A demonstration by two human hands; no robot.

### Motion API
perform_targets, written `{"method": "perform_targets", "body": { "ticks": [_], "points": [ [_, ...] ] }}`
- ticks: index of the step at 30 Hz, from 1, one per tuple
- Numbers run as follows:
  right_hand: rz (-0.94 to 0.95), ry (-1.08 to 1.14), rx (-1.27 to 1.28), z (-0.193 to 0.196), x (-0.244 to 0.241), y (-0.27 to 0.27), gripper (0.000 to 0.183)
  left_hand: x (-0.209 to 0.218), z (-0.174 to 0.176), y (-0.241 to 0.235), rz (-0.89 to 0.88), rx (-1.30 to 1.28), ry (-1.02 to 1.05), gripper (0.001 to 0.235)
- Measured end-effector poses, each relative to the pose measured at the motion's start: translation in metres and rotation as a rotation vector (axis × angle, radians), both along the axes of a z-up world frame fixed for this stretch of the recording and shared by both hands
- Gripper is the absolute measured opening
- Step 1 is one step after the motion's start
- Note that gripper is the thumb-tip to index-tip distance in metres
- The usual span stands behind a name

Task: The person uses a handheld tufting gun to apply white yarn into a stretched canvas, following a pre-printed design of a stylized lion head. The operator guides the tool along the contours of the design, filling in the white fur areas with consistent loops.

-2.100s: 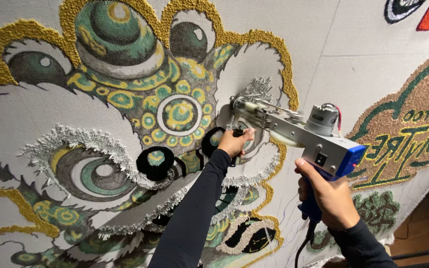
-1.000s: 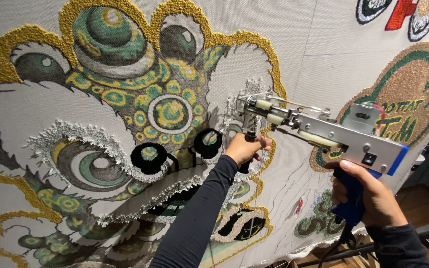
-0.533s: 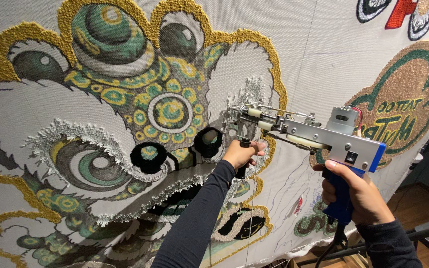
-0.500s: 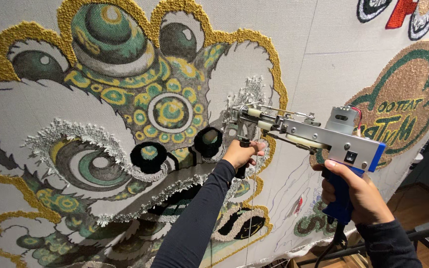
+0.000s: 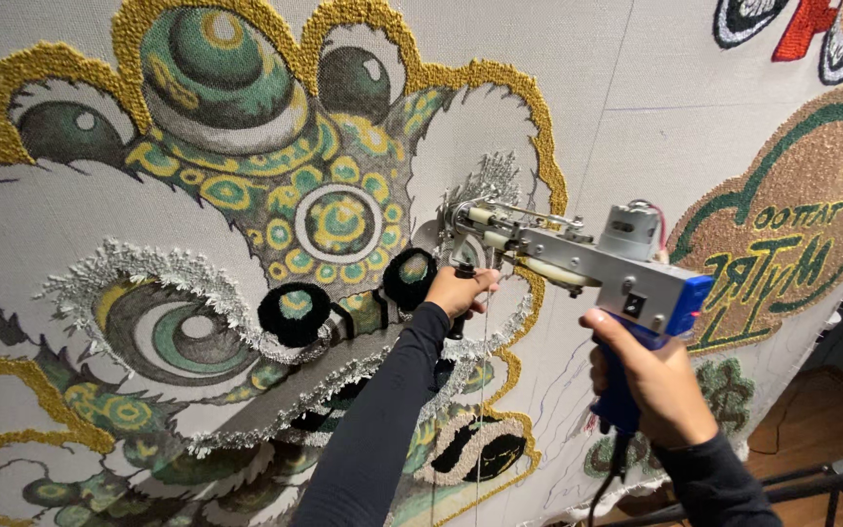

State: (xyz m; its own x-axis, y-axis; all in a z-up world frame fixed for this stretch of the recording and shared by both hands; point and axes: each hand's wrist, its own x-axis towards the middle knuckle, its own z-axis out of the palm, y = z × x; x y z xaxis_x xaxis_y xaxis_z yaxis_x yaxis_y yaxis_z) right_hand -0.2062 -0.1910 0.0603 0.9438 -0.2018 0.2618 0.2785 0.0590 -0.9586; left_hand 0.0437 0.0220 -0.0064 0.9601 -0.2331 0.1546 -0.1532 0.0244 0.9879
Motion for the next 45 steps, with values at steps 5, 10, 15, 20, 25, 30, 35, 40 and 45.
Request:
{"method": "perform_targets", "body": {
  "ticks": [5,10,15,20,25,30,35,40,45],
  "points": [
    [-0.038,-0.003,0.043,-0.004,0.007,0.029,0.026,0.038,-0.006,0.017,0.022,0.003,0.021,0.038],
    [-0.003,0.054,0.138,-0.007,0.017,0.037,0.03,0.066,-0.016,0.026,-0.009,0.025,-0.019,0.039],
    [0.006,0.118,0.175,-0.007,0.024,0.038,0.033,0.056,-0.002,0.03,0.036,0.065,-0.002,0.039],
    [0.005,0.089,0.163,0.0,0.026,0.04,0.031,0.037,0.023,0.031,0.036,0.092,0.0,0.041],
    [0.006,0.089,0.173,0.009,0.029,0.041,0.032,0.033,0.043,0.034,0.018,0.121,0.001,0.044],
    [-0.003,0.06,0.141,0.017,0.026,0.038,0.031,0.027,0.052,0.03,0.058,0.107,-0.017,0.042],
    [0.054,0.067,0.152,0.018,0.026,0.026,0.033,0.016,0.061,0.026,-0.046,0.104,-0.038,0.05],
    [0.139,0.077,0.124,0.017,0.029,-0.014,0.037,0.004,0.056,0.007,-0.153,0.118,-0.07,0.058],
    [0.162,0.183,0.179,0.003,0.027,-0.063,0.039,-0.013,0.045,-0.017,-0.189,0.097,-0.08,0.052]
  ]
}}
